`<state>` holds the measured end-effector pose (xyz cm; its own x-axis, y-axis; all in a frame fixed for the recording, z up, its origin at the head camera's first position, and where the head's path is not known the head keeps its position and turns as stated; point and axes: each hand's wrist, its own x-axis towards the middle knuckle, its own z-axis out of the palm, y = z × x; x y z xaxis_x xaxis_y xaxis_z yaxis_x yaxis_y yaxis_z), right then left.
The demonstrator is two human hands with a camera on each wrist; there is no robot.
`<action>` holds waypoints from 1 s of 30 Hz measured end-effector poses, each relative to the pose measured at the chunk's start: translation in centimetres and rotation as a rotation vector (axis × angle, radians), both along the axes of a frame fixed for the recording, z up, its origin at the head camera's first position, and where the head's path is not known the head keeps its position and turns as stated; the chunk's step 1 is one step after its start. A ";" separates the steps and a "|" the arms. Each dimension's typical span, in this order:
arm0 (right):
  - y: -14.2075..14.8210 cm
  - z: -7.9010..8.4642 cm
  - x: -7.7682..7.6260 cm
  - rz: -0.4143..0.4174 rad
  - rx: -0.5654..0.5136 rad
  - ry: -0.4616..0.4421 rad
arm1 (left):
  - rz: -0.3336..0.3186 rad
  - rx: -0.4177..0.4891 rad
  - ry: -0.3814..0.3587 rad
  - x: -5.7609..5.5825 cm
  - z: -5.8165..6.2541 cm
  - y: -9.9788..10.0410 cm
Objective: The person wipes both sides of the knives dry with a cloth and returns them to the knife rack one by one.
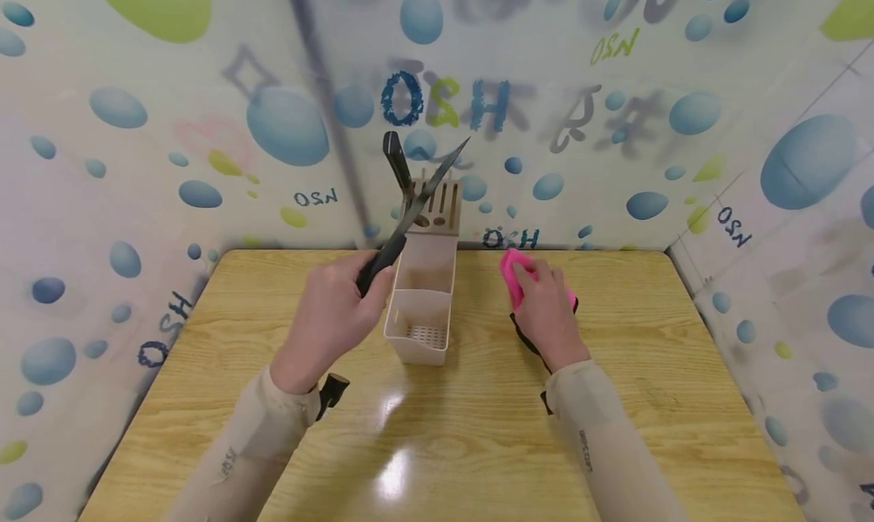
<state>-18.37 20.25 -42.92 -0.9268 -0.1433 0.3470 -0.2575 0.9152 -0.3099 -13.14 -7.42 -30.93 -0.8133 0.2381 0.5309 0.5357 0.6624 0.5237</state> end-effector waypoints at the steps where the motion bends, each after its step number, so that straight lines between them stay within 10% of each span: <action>1: 0.1 -0.4 -0.1 -0.008 0.001 -0.020 | 0.004 -0.006 -0.008 -0.1 0.1 0.0; 16: 1.3 -4.6 -1.1 -0.005 0.039 -0.108 | 0.007 -0.077 -0.147 -1.8 1.5 -0.2; 23: 1.1 -3.5 -1.4 0.000 0.049 -0.272 | -0.012 -0.099 -0.207 -2.5 2.1 0.0; 30: -0.5 -1.3 -1.4 0.101 0.025 -0.220 | -0.002 -0.146 -0.253 -3.1 3.4 0.3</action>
